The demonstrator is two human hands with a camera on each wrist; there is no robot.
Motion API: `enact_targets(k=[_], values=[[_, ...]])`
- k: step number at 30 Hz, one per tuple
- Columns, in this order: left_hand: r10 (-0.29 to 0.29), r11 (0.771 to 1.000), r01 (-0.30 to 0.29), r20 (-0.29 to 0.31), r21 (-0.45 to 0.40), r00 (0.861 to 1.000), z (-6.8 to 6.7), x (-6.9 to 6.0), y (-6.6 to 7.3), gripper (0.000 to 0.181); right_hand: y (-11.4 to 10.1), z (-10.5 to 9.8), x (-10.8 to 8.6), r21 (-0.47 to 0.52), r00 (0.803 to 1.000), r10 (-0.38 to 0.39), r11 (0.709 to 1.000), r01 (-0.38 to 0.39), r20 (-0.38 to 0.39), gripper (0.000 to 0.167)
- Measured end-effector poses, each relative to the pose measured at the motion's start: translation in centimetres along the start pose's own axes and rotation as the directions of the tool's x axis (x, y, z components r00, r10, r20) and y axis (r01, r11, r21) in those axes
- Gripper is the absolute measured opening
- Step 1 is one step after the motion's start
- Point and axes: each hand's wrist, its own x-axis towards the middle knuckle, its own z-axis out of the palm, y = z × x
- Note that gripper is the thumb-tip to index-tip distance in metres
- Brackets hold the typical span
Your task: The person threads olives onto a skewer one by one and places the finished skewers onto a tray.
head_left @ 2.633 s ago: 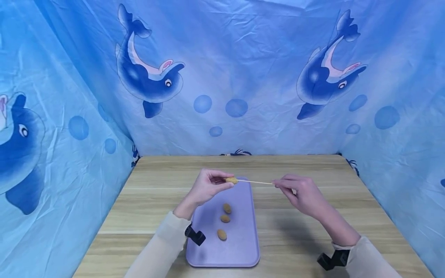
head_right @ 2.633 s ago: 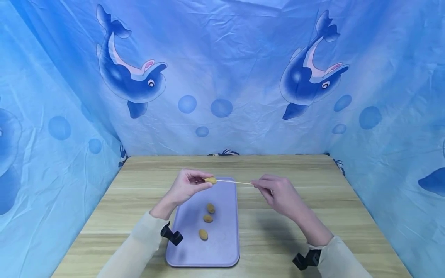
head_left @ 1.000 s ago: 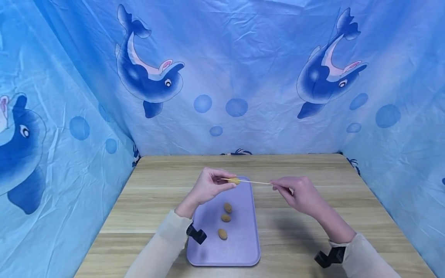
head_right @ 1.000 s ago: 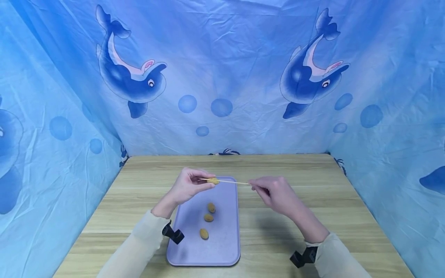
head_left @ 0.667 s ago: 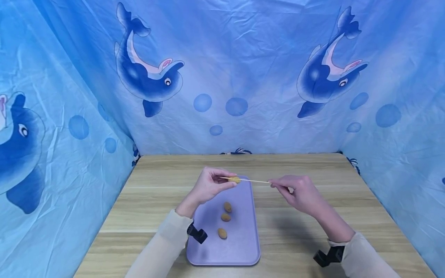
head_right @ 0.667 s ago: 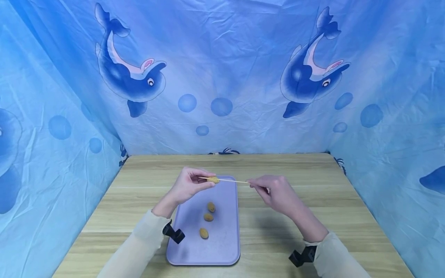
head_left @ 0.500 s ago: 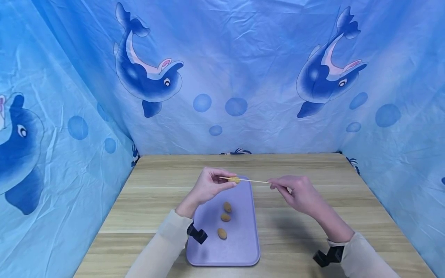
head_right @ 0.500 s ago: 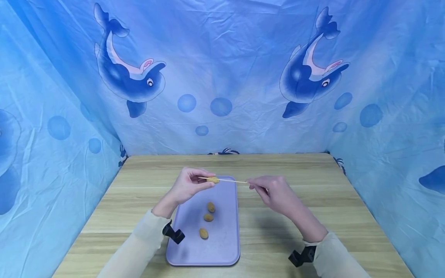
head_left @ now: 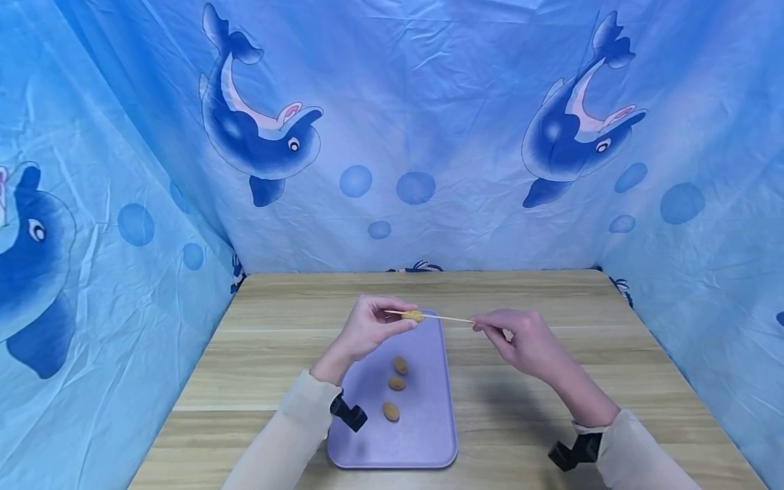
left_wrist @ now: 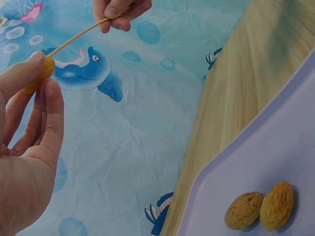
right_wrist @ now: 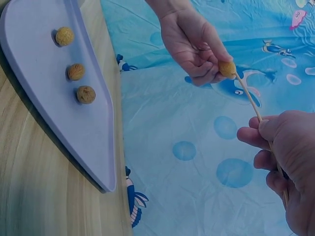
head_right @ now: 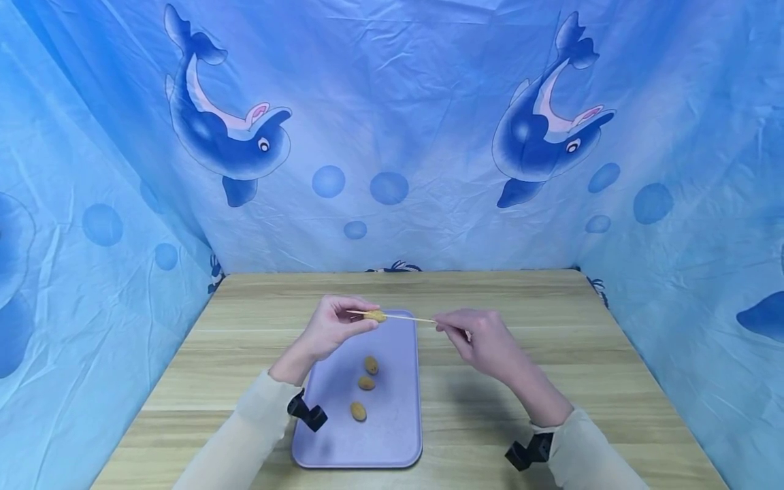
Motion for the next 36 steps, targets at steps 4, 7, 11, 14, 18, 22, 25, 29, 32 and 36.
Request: enact_targets(k=[4, 7, 11, 14, 18, 22, 25, 29, 32, 36], values=[[0.004, 0.998, -0.005, -0.021, -0.058, 1.000, 0.1, -0.1, -0.2, 0.035, -0.1, 0.0, 0.2, -0.004, 1.000, 0.002, 1.000, -0.002, -0.019, 0.031], [0.014, 0.994, -0.017, -0.034, -0.108, 0.999, 0.3, -0.1, -0.4, 0.030, -0.1, 0.1, 0.3, 0.001, 1.000, 0.000, 1.000, 0.000, -0.030, 0.029], [0.019, 0.988, -0.025, -0.042, -0.155, 0.999, 0.5, -0.2, -0.7, 0.025, -0.1, 0.0, 0.4, 0.005, 0.999, 0.008, 1.000, -0.007, -0.037, 0.025], [0.013, 0.986, -0.021, -0.054, -0.163, 0.998, 0.6, -0.2, -0.8, 0.026, -0.1, -0.1, 0.6, -0.002, 0.999, 0.013, 1.000, -0.014, -0.038, 0.025], [0.008, 0.988, -0.017, -0.058, -0.157, 0.998, 0.6, -0.2, -0.8, 0.032, -0.2, -0.1, 0.6, -0.011, 0.999, 0.013, 1.000, -0.014, -0.038, 0.026], [0.039, 0.987, -0.044, -0.036, -0.157, 0.999, 0.4, -0.2, -0.7, 0.043, -0.2, 0.1, 0.6, -0.015, 1.000, 0.004, 1.000, -0.004, -0.024, 0.029], [0.063, 0.985, -0.066, -0.028, -0.159, 0.998, 0.3, -0.2, -0.5, 0.032, -0.2, 0.3, 0.6, -0.017, 1.000, -0.011, 1.000, 0.011, -0.004, 0.031], [0.057, 0.985, -0.062, -0.031, -0.160, 0.998, 0.5, -0.1, -0.5, 0.027, -0.3, 0.4, 0.7, 0.000, 1.000, -0.012, 1.000, 0.012, 0.001, 0.030], [0.037, 0.987, -0.042, -0.033, -0.157, 0.999, 0.6, -0.2, -0.5, 0.033, -0.4, 0.3, 0.9, 0.005, 1.000, -0.007, 1.000, 0.007, -0.010, 0.029], [0.023, 0.987, -0.028, -0.034, -0.159, 0.999, 0.6, -0.2, -0.7, 0.033, -0.5, 0.2, 1.1, -0.011, 1.000, -0.003, 1.000, 0.003, -0.013, 0.027]])
